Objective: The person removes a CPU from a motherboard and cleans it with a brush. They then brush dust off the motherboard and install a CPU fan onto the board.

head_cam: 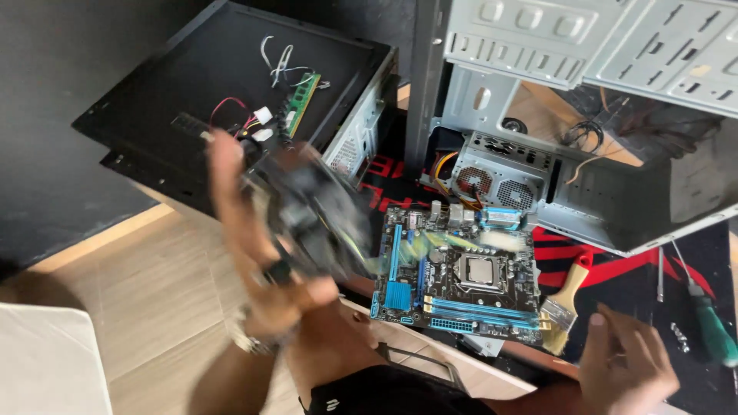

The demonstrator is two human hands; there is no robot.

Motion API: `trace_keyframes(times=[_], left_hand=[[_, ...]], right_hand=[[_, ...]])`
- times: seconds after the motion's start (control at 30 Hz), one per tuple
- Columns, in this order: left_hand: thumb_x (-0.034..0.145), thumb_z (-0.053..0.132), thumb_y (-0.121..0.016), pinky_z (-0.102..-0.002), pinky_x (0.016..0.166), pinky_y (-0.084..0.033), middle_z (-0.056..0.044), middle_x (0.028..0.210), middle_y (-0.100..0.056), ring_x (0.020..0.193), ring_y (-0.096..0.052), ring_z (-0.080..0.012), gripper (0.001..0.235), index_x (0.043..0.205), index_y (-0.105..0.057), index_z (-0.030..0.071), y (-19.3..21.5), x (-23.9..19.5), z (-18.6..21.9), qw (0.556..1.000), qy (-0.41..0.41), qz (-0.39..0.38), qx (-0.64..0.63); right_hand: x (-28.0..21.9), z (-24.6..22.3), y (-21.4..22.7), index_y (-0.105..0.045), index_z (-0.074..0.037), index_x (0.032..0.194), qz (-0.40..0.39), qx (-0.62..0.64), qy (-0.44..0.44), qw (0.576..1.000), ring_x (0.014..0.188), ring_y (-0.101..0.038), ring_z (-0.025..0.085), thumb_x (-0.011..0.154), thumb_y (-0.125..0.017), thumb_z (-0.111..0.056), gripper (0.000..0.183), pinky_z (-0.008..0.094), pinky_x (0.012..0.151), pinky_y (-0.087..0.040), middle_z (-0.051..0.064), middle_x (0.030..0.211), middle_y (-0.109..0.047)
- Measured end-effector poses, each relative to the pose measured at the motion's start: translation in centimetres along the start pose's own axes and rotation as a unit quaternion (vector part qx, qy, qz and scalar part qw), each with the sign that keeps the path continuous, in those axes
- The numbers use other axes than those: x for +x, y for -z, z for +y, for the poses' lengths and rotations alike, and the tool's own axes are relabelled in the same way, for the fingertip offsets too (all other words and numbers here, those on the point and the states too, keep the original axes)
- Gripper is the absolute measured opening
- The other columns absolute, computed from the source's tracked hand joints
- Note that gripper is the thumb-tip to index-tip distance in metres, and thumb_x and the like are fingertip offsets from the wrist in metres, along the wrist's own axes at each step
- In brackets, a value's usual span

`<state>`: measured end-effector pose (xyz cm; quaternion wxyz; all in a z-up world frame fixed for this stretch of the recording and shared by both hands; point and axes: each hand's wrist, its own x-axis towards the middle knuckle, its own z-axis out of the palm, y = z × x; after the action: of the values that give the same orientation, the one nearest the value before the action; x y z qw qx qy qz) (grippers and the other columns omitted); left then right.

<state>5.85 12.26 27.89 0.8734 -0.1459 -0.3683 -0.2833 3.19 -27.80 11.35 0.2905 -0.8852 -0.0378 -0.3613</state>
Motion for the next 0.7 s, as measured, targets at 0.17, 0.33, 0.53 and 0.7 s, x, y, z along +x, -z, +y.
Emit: trace_keyframes(times=[0.17,0.33,0.53,0.7], left_hand=[[0.060,0.030,-0.088,-0.054,0.121,-0.050,-0.035,0.143,-0.049,0.134,-0.057,-0.0431,0.112,0.148,-0.028,-0.005,4.4,-1.2,-4.9,0.521,-0.170,0.144,0.824],[0.079,0.038,-0.085,-0.063,0.120,-0.054,-0.021,0.137,-0.048,0.125,-0.062,-0.0373,0.089,0.147,-0.035,0.008,5.9,-1.2,-7.6,0.571,-0.178,0.098,0.795],[0.111,0.020,-0.062,-0.068,0.109,-0.050,-0.034,0.121,-0.057,0.113,-0.062,-0.0563,0.031,0.133,-0.054,-0.001,4.1,-5.0,-6.6,0.810,-0.096,0.173,0.552],[0.109,0.041,-0.075,-0.062,0.128,-0.040,-0.028,0.144,-0.054,0.132,-0.062,-0.0458,0.062,0.146,-0.048,-0.002,5.6,-5.8,-5.9,0.788,0.035,0.083,0.609]], right_hand=[[0.6,-9.2,4.8,-0.079,-0.002,0.097,-0.016,0.037,0.002,0.999,0.091,-0.063,0.023,0.103,-0.069,-0.011,0.016,0.035,0.089,-0.048,0.011,0.098,-0.074],[1.9,-11.8,4.8,-0.079,-0.012,0.090,-0.199,0.256,0.031,0.945,0.091,-0.069,0.022,0.087,-0.069,-0.032,0.022,0.034,0.085,-0.049,0.005,0.090,-0.076],[2.7,-10.4,0.8,-0.064,0.001,0.117,-0.458,0.558,0.070,0.688,0.076,-0.072,0.029,0.102,-0.064,-0.037,0.040,0.037,0.069,-0.058,0.015,0.100,-0.071],[-0.2,-9.7,-1.9,-0.042,0.000,0.148,-0.497,0.646,0.040,0.578,0.078,-0.063,0.028,0.105,-0.060,-0.059,0.075,0.039,0.069,-0.056,0.015,0.109,-0.062]])
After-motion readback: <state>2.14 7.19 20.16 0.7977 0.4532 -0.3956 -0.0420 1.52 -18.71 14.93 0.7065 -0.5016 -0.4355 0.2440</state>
